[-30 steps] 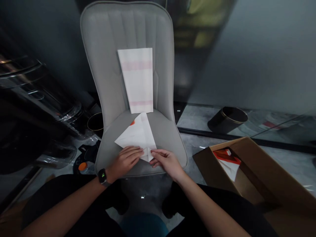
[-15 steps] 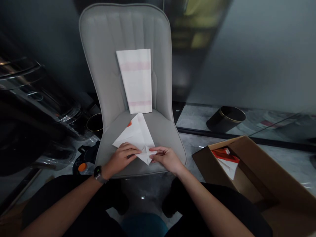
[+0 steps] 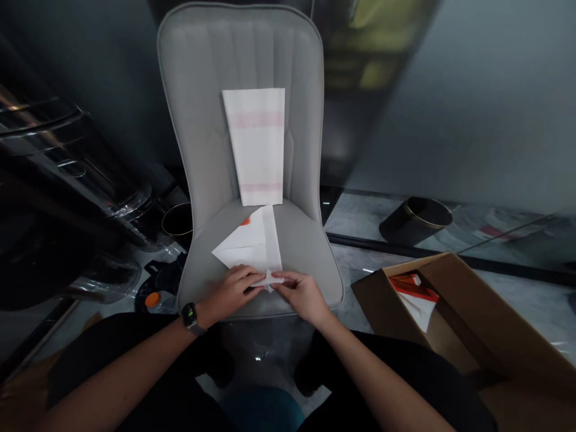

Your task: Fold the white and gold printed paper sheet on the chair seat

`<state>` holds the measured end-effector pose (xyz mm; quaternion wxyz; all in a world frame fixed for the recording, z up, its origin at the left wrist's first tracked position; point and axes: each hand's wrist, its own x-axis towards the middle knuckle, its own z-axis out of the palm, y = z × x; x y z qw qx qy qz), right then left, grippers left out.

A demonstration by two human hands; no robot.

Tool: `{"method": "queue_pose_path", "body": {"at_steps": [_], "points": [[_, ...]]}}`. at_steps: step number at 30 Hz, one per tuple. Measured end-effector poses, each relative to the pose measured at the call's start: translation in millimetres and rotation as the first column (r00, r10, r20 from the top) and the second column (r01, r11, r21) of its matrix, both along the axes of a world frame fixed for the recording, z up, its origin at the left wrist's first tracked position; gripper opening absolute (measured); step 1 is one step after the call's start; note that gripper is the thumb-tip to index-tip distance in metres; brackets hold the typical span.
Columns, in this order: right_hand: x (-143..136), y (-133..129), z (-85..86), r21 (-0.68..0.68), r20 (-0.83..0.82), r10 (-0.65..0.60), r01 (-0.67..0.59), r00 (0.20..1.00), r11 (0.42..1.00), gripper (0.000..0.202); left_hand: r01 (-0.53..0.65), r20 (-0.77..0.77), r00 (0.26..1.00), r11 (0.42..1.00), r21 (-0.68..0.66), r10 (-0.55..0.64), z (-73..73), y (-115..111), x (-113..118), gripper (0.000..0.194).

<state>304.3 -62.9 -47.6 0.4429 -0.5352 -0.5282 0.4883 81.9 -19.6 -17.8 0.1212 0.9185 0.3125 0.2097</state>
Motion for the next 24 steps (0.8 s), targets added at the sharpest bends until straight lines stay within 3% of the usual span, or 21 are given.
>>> {"method": "queue_pose_path", "body": {"at_steps": [4,10,15,21,24], "points": [[6,-1,2.4,0.322,0.31,-0.029,-0.076,0.95,0.944,0.023,0.035,0.055,0.998,0.999,0.032,-0.037,-1.1,3,-3,0.02],[12,-2,1.9,0.613,0.494,-0.238,-0.141,0.836,0.778,0.023,0.041,0.12,0.992,0.997,0.067,-0.049,3.1,4,-2,0.018],[17,0,10.5,0.706,0.577,-0.314,-0.267,0.754,0.656,0.022,0.085,0.043,0.995,0.986,0.142,-0.092,8.5,6,-5,0.019],[22,1,18.4,0.747,0.613,-0.359,-0.368,0.704,0.554,0.021,0.117,-0.012,0.993,0.966,0.23,-0.117,14.7,4,-8,0.019],[24,0,17.9,0.738,0.639,-0.352,-0.418,0.684,0.529,0.024,0.141,-0.019,0.99,0.962,0.236,-0.14,17.3,4,-8,0.019]]}}
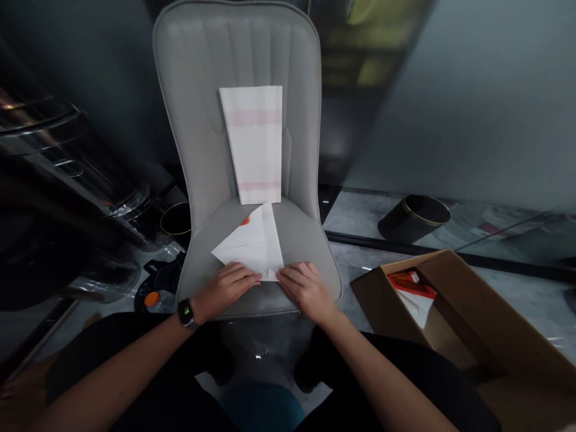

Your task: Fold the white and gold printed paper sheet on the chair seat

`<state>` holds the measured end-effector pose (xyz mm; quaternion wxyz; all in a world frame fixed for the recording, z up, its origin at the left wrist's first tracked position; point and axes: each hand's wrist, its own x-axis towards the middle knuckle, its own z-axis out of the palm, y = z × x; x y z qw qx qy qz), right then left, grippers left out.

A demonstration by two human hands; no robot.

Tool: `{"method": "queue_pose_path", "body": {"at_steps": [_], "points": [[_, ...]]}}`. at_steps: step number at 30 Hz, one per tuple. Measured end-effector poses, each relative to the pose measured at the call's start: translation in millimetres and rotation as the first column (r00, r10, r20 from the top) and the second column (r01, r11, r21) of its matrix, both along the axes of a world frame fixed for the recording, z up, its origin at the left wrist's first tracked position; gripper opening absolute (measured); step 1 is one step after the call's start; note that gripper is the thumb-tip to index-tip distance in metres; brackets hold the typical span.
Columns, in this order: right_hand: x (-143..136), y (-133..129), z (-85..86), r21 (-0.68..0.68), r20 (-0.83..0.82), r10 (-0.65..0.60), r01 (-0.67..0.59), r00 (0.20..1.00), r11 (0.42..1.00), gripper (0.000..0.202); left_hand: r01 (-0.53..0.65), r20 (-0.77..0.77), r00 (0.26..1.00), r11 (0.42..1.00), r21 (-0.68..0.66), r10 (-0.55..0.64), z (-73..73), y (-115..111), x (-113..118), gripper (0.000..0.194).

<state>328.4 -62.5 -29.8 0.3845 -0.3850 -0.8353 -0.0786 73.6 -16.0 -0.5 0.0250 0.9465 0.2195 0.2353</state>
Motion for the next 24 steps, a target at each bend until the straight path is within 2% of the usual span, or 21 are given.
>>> {"method": "queue_pose_path", "body": {"at_steps": [15,21,24], "points": [[3.1,-1.7,-0.5,-0.06,-0.066,-0.003,-0.001,0.998,0.998,0.023,0.006,0.033,0.999,1.0,-0.009,-0.006,4.2,-2.7,2.3,0.015],[2.7,-1.5,-1.1,-0.08,-0.074,-0.02,0.014,0.997,0.997,0.018,-0.033,0.016,0.999,0.999,0.003,0.033,0.0,-3.2,3.4,0.014],[1.4,-3.2,-1.5,-0.129,-0.07,-0.023,0.014,0.997,0.992,0.026,-0.055,0.0,0.999,0.998,0.016,0.055,-2.0,-3.9,3.0,0.016]]}}
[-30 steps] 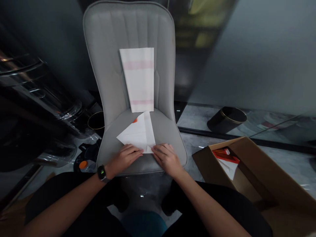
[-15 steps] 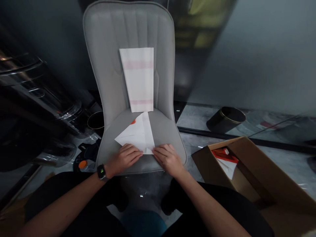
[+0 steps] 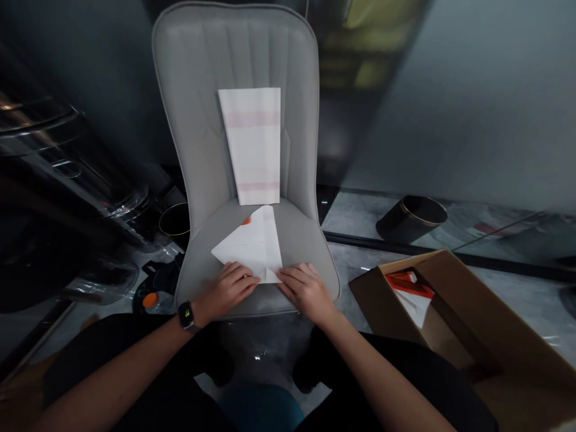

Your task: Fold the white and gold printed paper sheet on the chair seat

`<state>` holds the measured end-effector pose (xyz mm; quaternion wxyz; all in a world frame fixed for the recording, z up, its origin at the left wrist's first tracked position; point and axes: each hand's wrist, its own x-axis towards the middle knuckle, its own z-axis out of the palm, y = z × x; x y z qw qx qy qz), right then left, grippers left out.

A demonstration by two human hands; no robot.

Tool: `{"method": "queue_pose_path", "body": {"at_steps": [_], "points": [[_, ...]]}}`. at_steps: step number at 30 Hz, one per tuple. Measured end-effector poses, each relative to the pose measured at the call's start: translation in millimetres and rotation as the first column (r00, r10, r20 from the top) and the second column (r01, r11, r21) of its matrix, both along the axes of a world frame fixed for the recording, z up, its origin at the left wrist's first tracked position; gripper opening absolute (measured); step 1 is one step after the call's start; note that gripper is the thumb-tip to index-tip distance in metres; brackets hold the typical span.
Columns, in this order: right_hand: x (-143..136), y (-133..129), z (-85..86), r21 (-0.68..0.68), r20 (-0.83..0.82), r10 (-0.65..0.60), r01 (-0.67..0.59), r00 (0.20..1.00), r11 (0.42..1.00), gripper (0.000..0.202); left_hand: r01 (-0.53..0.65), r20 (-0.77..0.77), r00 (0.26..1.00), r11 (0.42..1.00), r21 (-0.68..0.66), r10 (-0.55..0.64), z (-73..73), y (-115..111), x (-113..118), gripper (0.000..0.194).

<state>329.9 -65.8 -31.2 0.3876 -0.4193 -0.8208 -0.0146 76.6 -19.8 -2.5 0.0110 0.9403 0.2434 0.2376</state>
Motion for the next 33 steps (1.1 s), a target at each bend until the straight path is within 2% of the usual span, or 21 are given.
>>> {"method": "queue_pose_path", "body": {"at_steps": [3,9,13,18,21,23,25,28,30,32,33], "points": [[-1,-2,-1.9,-0.017,0.011,0.007,-0.007,1.0,1.0,0.035,-0.03,0.012,0.999,0.999,-0.009,0.031,-2.4,-3,-1,0.021],[-3,-8,-2.6,0.081,0.091,0.027,-0.035,0.995,0.996,0.024,-0.028,0.035,0.999,0.998,-0.062,0.03,-9.3,-13,-4,0.023],[-17,-18,-0.6,0.103,0.162,0.04,-0.057,0.986,0.993,0.017,-0.044,0.032,0.998,0.993,-0.107,0.047,-14.2,-17,-11,0.023],[-58,-27,-9.5,0.005,0.242,0.014,-0.016,0.97,1.0,0.012,-0.108,0.002,0.994,0.977,-0.184,0.11,-22.7,-5,-32,0.02],[-80,-25,-12.0,-0.1,0.194,0.04,-0.021,0.98,0.995,0.03,-0.186,-0.052,0.982,0.967,-0.176,0.18,-22.0,13,-48,0.019],[-90,-23,-8.3,-0.176,0.163,0.123,-0.094,0.979,0.98,0.048,-0.266,-0.042,0.964,0.949,-0.168,0.263,-17.9,23,-52,0.021],[-97,-22,-0.5,-0.216,0.151,0.196,-0.162,0.969,0.963,0.056,-0.348,-0.001,0.935,0.915,-0.205,0.355,-13.4,25,-50,0.024],[-94,-14,15.2,-0.229,0.13,0.241,-0.207,0.962,0.951,0.046,-0.391,0.02,0.907,0.858,-0.333,0.421,-11.9,16,-37,0.029],[-77,-3,24.8,-0.23,0.075,0.172,-0.151,0.982,0.961,0.035,-0.398,-0.002,0.903,0.836,-0.378,0.429,-15.9,8,-28,0.035],[-45,11,30.7,-0.241,0.007,-0.044,0.045,0.999,0.969,0.033,-0.427,-0.036,0.895,0.829,-0.362,0.445,-21.9,2,-21,0.04],[-24,18,31.6,-0.269,0.003,-0.178,0.172,0.984,0.948,0.034,-0.447,-0.058,0.888,0.83,-0.334,0.455,-24.7,0,-18,0.041]]}}
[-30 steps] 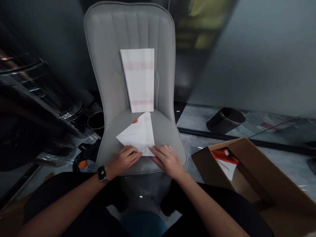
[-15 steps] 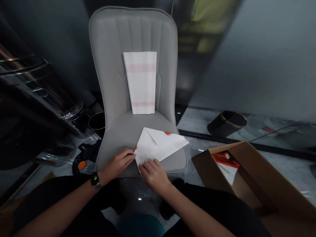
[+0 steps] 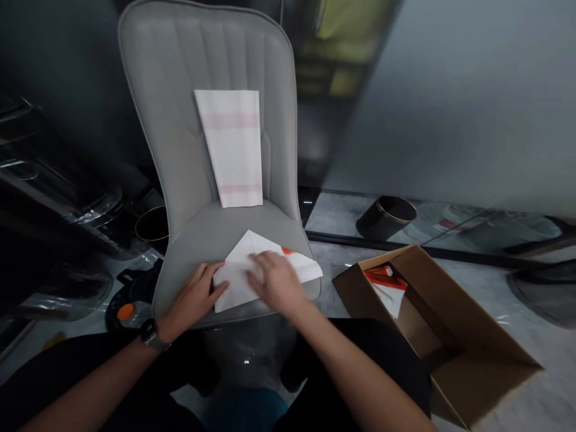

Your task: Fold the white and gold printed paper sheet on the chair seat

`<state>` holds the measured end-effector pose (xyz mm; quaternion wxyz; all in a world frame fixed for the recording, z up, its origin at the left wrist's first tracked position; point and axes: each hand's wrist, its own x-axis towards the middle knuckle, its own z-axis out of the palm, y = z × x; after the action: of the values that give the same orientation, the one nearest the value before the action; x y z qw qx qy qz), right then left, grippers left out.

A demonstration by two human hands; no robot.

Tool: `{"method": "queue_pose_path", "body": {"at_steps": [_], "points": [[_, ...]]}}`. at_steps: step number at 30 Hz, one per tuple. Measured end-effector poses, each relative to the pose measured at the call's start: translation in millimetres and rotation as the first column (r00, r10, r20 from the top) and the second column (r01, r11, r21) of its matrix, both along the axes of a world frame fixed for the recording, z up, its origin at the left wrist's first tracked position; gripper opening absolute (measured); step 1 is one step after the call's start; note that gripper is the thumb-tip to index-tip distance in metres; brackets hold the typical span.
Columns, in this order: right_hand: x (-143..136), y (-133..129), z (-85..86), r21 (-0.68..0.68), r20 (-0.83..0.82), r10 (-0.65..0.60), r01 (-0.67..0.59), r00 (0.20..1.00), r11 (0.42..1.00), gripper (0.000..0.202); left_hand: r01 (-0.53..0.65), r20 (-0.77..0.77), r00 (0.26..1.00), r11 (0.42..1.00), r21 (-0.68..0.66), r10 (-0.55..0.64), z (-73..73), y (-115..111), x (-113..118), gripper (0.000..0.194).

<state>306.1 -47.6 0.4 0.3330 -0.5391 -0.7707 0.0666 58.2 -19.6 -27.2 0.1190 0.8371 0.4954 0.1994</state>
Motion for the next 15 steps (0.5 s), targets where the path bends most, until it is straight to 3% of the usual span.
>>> {"method": "queue_pose_path", "body": {"at_steps": [2,4,5,7,8,11,15], "points": [[45,14,-1.8,-0.109,0.051,-0.274,0.278,0.96,0.954,0.039,-0.005,-0.076,0.997,0.999,0.047,0.009,-4.2,0,3,0.042],[86,23,-6.5,-0.345,0.147,-0.421,0.445,0.895,0.826,0.051,0.01,-0.13,0.992,0.996,0.094,0.002,-5.9,3,3,0.042],[101,25,-8.9,-0.488,0.176,-0.434,0.461,0.884,0.741,0.056,0.016,-0.141,0.99,0.994,0.106,-0.001,-5.9,5,3,0.043],[122,26,-12.5,-0.684,0.169,-0.433,0.421,0.886,0.595,0.057,0.012,-0.131,0.991,0.994,0.109,0.003,-4.5,13,0,0.042],[126,24,-13.5,-0.737,0.141,-0.433,0.386,0.89,0.554,0.054,0.002,-0.118,0.993,0.995,0.101,0.01,-3.2,18,-2,0.042],[127,16,-15.0,-0.81,0.029,-0.463,0.292,0.886,0.509,0.051,-0.038,-0.069,0.997,0.998,0.047,0.041,2.9,34,-8,0.041],[114,6,-21.0,-0.886,-0.175,-0.453,0.061,0.874,0.46,0.054,-0.065,0.025,0.997,0.997,-0.031,0.066,13.4,43,-22,0.037]]}}
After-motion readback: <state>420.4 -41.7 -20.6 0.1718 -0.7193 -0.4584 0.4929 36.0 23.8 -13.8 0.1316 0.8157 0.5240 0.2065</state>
